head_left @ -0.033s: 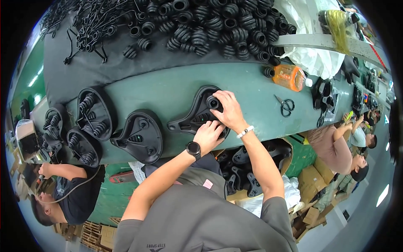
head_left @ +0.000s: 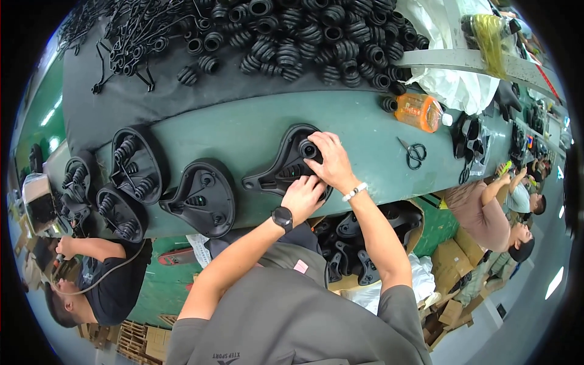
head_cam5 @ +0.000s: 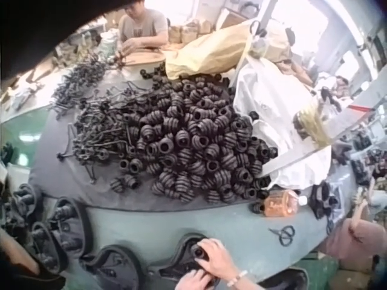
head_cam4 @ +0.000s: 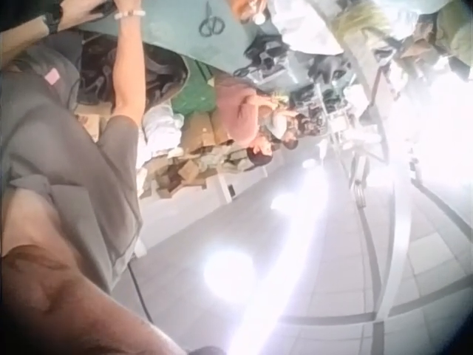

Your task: Attaching plastic components and grommets to the underside of bicycle saddle bases on a production line.

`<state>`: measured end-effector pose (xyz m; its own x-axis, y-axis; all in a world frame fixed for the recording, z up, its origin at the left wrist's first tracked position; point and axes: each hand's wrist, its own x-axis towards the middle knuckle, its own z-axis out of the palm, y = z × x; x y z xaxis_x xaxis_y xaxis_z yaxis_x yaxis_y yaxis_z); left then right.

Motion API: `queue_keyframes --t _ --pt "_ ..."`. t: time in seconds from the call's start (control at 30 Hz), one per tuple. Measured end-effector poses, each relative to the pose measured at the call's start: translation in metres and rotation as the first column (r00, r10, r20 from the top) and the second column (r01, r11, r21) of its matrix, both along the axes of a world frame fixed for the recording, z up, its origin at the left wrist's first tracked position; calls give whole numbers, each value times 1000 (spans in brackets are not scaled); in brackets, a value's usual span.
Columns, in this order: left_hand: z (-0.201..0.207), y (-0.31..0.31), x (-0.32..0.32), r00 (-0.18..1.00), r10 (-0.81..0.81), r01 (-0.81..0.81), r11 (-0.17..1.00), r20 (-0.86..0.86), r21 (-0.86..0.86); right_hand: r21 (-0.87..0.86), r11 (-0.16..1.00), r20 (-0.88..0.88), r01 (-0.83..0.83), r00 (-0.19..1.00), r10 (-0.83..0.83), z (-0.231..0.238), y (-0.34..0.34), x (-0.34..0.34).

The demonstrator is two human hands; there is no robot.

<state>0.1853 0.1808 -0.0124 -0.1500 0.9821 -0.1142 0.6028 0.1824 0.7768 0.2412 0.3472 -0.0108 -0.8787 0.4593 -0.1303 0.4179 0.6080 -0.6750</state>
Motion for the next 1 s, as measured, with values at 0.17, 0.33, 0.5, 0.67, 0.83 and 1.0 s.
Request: queue_keyframes --t 0.17,0.33,0.5,0.67,0.83,1.0 --pt "-3 -10 11 996 88 -89 996 30 25 41 999 -19 -22 1000 23 -6 -1 2" --pt "-5 -10 22 995 96 -91 991 38 -98 37 998 23 -58 998 57 6 -4 -8" --pt "15 -1 2 998 70 -71 996 -5 -56 73 879 -189 471 872 -451 29 79 -78" --pt "63 52 -108 987 162 -161 986 -21 42 269 718 -259 641 767 -587 -6 141 -129" --pt "20 151 -214 836 265 -163 956 -481 244 -172 692 -321 701 624 -712 -7 128 -107" --pt "11 151 -239 784 88 6 989 -614 149 -554 506 -39 661 586 -809 15 78 -74"
